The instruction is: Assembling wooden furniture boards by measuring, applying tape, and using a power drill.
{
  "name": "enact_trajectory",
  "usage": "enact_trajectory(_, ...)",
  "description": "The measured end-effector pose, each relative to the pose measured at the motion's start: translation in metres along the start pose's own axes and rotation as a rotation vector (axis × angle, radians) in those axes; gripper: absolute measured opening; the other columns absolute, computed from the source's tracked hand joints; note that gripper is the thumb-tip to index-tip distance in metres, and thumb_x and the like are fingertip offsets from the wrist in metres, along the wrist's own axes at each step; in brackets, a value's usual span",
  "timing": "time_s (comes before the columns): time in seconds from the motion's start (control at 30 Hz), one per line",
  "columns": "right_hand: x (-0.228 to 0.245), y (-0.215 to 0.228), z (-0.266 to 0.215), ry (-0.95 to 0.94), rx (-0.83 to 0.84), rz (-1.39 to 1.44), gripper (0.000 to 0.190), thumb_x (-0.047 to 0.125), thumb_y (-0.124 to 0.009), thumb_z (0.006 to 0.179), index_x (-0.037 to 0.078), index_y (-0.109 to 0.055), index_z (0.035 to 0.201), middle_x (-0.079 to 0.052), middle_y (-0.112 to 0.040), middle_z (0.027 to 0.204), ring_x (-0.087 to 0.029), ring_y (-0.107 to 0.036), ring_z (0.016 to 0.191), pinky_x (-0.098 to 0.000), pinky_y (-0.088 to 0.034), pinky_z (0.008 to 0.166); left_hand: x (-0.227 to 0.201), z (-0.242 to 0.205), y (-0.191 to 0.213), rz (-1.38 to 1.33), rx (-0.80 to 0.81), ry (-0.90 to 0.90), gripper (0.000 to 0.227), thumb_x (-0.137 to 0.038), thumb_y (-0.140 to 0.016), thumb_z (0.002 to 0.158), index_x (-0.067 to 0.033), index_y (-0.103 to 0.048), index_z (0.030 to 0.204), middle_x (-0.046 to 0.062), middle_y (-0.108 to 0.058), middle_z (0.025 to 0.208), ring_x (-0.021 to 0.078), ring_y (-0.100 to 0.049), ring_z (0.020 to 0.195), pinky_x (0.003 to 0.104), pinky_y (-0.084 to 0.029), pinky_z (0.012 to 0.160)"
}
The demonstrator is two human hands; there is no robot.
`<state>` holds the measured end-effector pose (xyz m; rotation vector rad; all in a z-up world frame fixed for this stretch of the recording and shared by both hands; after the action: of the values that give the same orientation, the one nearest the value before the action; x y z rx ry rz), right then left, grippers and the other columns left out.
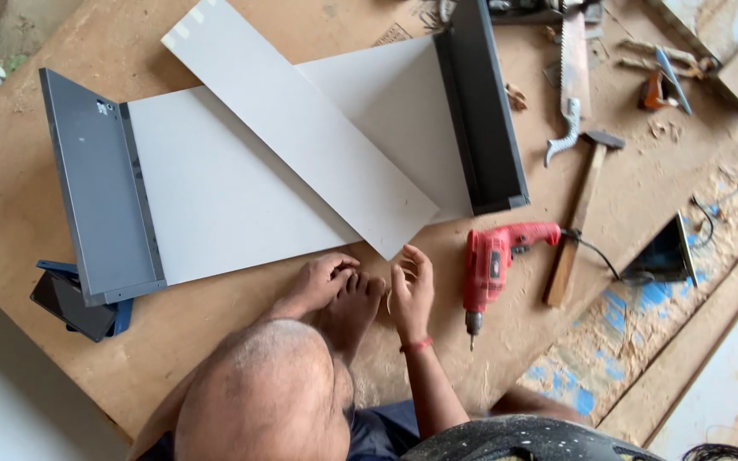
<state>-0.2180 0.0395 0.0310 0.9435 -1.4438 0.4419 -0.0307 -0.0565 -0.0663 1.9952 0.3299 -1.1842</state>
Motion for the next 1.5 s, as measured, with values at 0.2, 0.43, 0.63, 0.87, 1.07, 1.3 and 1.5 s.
enact_trajectory(0.2,-0.082,-0.003,0.010,-0.136,-0.027,0.149,0.050,0.021,-0.066,0.097,0.000,-0.050,0.140,-0.016,-0.063,0.134,-0.023,-0.065,0.121,-0.0333,-0.055,0.099,-0.007,0.012,-0.001,0.220,0.087,0.138,0.025,-0.028,-0.062,0.100,-0.0147,-0.071,0.120,0.005,-0.075,0.112,0.0188,-0.073,0.089,0.037,-0.061,0.084)
enact_trajectory(0.43,-0.048,-0.004,0.031,-0.496,0.103,0.036,0.041,0.027,-0.072,0.096,-0.001,-0.064,0.125,-0.012,-0.077,0.111,-0.020,-0.077,0.098,-0.0319,-0.060,0.086,-0.018,0.010,0.004,0.246,0.048,0.124,0.026,-0.031,-0.063,0.099,-0.0157,-0.073,0.119,0.004,-0.077,0.111,0.0179,-0.073,0.087,0.036,-0.060,0.083)
enact_trajectory(0.63,-0.073,0.017,0.008,-0.212,0.097,0.070,0.030,0.018,-0.073,0.095,0.004,-0.069,0.122,-0.008,-0.077,0.112,-0.015,-0.074,0.104,-0.0291,-0.059,0.088,-0.010,0.009,-0.001,0.218,0.003,0.185,0.026,-0.031,-0.064,0.100,-0.0157,-0.074,0.118,0.004,-0.078,0.107,0.0178,-0.073,0.091,0.036,-0.059,0.085)
enact_trajectory(0.87,-0.054,0.047,-0.019,0.163,0.034,-0.689,0.026,0.013,-0.076,0.078,0.016,-0.072,0.104,-0.011,-0.069,0.106,-0.033,-0.064,0.101,-0.0425,-0.053,0.083,-0.007,0.005,-0.018,0.035,-0.150,0.090,0.032,-0.025,-0.064,0.095,-0.0056,-0.070,0.120,0.010,-0.075,0.109,0.0219,-0.074,0.090,0.037,-0.063,0.081)
enact_trajectory(1.07,-0.047,0.068,-0.017,-0.018,0.053,-0.373,0.015,0.016,-0.070,0.097,0.007,-0.063,0.107,-0.012,-0.072,0.095,-0.030,-0.071,0.090,-0.0423,-0.056,0.077,-0.013,0.037,-0.025,-0.557,0.039,0.522,0.038,-0.039,-0.063,0.101,-0.0038,-0.067,0.113,0.008,-0.070,0.102,0.0184,-0.066,0.094,0.035,-0.058,0.082)
enact_trajectory(1.3,-0.066,0.072,-0.017,-0.202,0.074,0.418,0.028,0.008,-0.064,0.099,0.005,-0.056,0.126,-0.003,-0.065,0.106,-0.006,-0.061,0.084,-0.0208,-0.052,0.068,-0.011,0.045,-0.045,-0.526,-0.046,0.620,0.041,-0.044,-0.066,0.098,-0.0026,-0.069,0.099,0.006,-0.064,0.085,0.0154,-0.055,0.073,0.032,-0.048,0.063)
enact_trajectory(1.5,-0.069,0.061,-0.006,-0.135,0.004,0.595,0.025,0.009,-0.059,0.104,0.004,-0.058,0.129,-0.001,-0.064,0.103,-0.004,-0.058,0.080,-0.0193,-0.050,0.066,-0.028,0.020,-0.020,-0.800,-0.050,0.553,0.038,-0.040,-0.070,0.093,-0.0029,-0.066,0.100,0.007,-0.071,0.090,0.0159,-0.064,0.080,0.031,-0.058,0.077)
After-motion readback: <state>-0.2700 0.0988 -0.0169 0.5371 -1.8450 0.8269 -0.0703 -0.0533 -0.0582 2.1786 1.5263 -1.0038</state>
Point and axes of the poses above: each hand's wrist, its own z-axis towards the middle knuckle, its own y-axis out of the back of the hand, x = y × z, the point moved 5 cm from there along z, towards the middle knuckle
